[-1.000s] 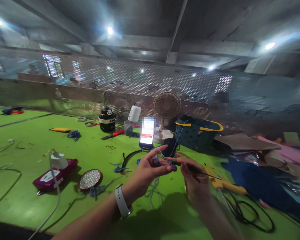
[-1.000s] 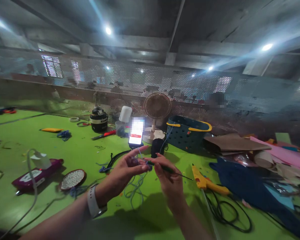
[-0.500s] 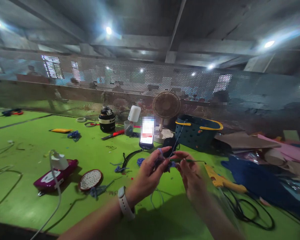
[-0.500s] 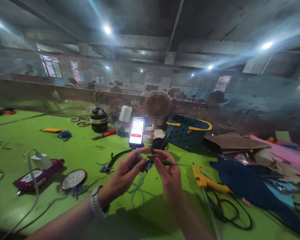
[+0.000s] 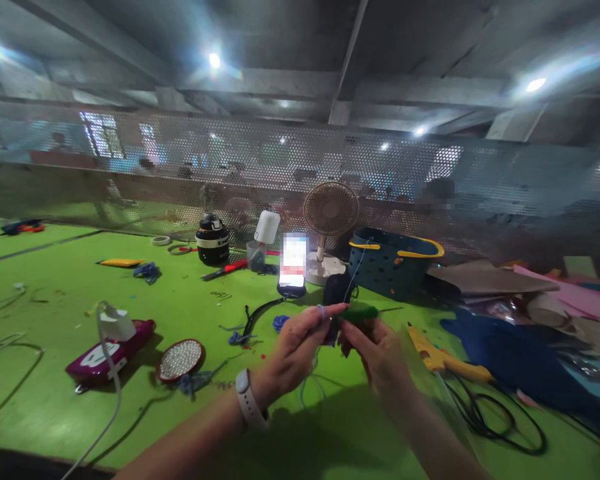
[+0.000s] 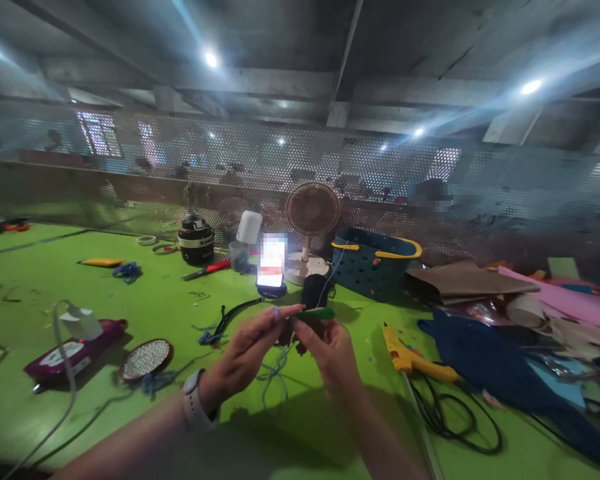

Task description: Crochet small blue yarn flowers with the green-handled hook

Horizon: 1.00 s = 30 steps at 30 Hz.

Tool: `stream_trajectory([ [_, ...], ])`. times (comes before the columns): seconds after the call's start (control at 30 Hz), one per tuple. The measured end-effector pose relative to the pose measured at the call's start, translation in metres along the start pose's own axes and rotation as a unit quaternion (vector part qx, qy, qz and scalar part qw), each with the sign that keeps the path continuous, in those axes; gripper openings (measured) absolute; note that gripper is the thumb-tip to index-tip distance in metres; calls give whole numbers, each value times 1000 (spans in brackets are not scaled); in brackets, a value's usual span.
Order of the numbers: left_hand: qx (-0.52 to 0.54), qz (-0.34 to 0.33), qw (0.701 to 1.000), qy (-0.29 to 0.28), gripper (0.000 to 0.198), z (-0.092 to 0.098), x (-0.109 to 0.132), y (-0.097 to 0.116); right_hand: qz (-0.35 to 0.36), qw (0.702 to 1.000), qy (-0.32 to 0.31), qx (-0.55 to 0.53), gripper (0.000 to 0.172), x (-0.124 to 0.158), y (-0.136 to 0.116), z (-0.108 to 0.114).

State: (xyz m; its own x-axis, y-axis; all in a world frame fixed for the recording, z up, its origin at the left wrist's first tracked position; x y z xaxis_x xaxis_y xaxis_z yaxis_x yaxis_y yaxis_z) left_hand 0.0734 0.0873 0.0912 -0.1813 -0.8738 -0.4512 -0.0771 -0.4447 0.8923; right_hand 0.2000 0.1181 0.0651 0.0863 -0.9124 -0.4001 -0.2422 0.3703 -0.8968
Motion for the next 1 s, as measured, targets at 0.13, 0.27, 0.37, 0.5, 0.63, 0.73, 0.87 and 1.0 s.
stream_trajectory([
  [0.13,31,34,998,43,28,9,0,-9,1,999,-18,29,27,5,-5,-5],
  [0.27,51,34,997,43,21,9,0,-10,10,998,24,57,29,10,-8,0],
  [0.37,48,27,998,14,23,4,0,-6,8,997,15,74,29,10,-8,0],
  [0.5,30,24,999,30,26,7,1,-4,53,994,-30,92,19,7,-15,-7],
  [0.63,-15,-9,999,37,29,9,3,-2,102,988,-29,114,12,7,-20,-8],
  [0.73,-65,-67,995,38,30,7,4,4,112,986,-19,124,10,9,-19,-7],
  [0.87,-113,-113,986,50,29,7,2,8,98,986,-33,133,13,12,-18,-7],
  [1.0,-158,-129,978,34,32,2,2,13,103,980,-14,170,17,11,-25,-1],
])
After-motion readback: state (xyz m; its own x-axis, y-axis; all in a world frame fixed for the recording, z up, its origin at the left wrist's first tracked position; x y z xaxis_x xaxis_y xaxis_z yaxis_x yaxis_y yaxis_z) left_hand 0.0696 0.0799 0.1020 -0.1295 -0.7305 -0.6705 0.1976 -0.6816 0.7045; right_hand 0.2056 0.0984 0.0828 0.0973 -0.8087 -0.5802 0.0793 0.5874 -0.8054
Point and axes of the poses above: each hand's wrist, its own x-axis away from the middle knuckle, its own z-axis out of the back of the hand, y = z × x, the point moved 9 cm from there along -x, towards the middle knuckle, and after that the axes turned 6 degrees about z, right-handed, at the moved point
